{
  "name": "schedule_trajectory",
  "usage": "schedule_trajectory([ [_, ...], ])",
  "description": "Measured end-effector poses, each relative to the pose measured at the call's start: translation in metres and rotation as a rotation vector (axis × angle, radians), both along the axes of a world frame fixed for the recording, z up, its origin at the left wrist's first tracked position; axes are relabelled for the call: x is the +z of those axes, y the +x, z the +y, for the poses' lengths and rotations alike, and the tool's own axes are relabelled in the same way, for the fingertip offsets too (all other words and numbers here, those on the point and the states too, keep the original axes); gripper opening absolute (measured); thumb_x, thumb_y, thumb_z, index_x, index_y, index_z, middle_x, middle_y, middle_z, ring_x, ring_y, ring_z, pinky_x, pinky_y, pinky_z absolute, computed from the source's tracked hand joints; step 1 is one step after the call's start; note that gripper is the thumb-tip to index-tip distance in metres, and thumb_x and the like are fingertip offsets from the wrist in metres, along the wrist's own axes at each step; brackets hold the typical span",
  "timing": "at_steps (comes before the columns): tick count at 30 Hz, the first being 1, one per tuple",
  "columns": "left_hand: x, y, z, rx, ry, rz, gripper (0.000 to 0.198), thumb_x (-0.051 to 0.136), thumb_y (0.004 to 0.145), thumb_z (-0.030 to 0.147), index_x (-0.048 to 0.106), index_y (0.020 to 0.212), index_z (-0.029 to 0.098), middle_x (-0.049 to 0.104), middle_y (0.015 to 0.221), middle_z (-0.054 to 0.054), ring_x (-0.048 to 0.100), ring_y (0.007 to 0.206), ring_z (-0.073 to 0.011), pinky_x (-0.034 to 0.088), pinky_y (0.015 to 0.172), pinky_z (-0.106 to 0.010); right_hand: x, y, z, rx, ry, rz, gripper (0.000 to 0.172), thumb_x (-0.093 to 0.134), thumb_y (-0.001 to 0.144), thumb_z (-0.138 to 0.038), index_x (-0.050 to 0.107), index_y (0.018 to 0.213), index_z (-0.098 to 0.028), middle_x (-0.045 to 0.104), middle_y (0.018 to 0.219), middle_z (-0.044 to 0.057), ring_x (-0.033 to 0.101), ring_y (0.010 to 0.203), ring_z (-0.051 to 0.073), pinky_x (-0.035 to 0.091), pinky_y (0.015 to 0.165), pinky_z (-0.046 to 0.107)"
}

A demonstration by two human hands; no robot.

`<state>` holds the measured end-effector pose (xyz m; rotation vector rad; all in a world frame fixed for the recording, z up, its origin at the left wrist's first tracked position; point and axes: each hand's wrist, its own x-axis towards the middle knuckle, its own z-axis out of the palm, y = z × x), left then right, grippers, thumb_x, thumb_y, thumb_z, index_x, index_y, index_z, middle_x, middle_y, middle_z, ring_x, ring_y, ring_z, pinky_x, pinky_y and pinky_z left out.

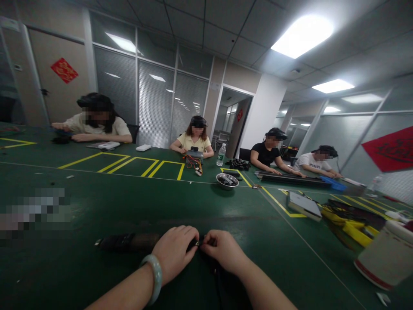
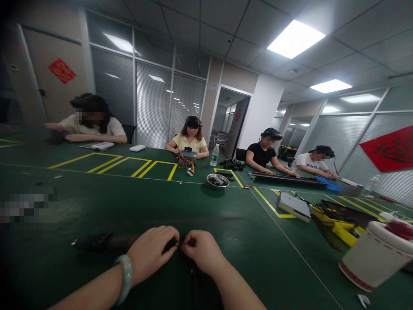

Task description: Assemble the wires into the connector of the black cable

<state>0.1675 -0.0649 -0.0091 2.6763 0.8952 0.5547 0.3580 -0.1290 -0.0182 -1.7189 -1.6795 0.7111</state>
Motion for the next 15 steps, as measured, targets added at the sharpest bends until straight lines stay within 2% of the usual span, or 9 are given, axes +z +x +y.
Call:
schedule_trajectory([
  [10,-0.002,0.002,0.002,-0.01,0.015,-0.008,0.02,0.052,0.08,0.021,0.057,0.098,0.028,0.061,0.097,0.001,0.055,0.091,-0.0202,0.036,0.08,-0.034,-0.01,0.002,0.003,-0.005,0.031,0.013,0.005,0.066,0.074,-0.021,0.068,0.078,-0.019,0.063,0.07,-0.003,0.053,0.062,0.01,0.034,0.054,0.018],
  [15,0.001,0.002,0.0,-0.017,0.026,0.01,0.021,0.05,0.082,0.021,0.056,0.1,0.028,0.061,0.097,0.001,0.055,0.09,-0.0189,0.037,0.078,-0.033,-0.005,0.001,0.0,0.001,0.024,0.001,0.006,0.066,0.075,-0.022,0.068,0.079,-0.018,0.063,0.07,-0.003,0.053,0.063,0.01,0.035,0.055,0.018],
])
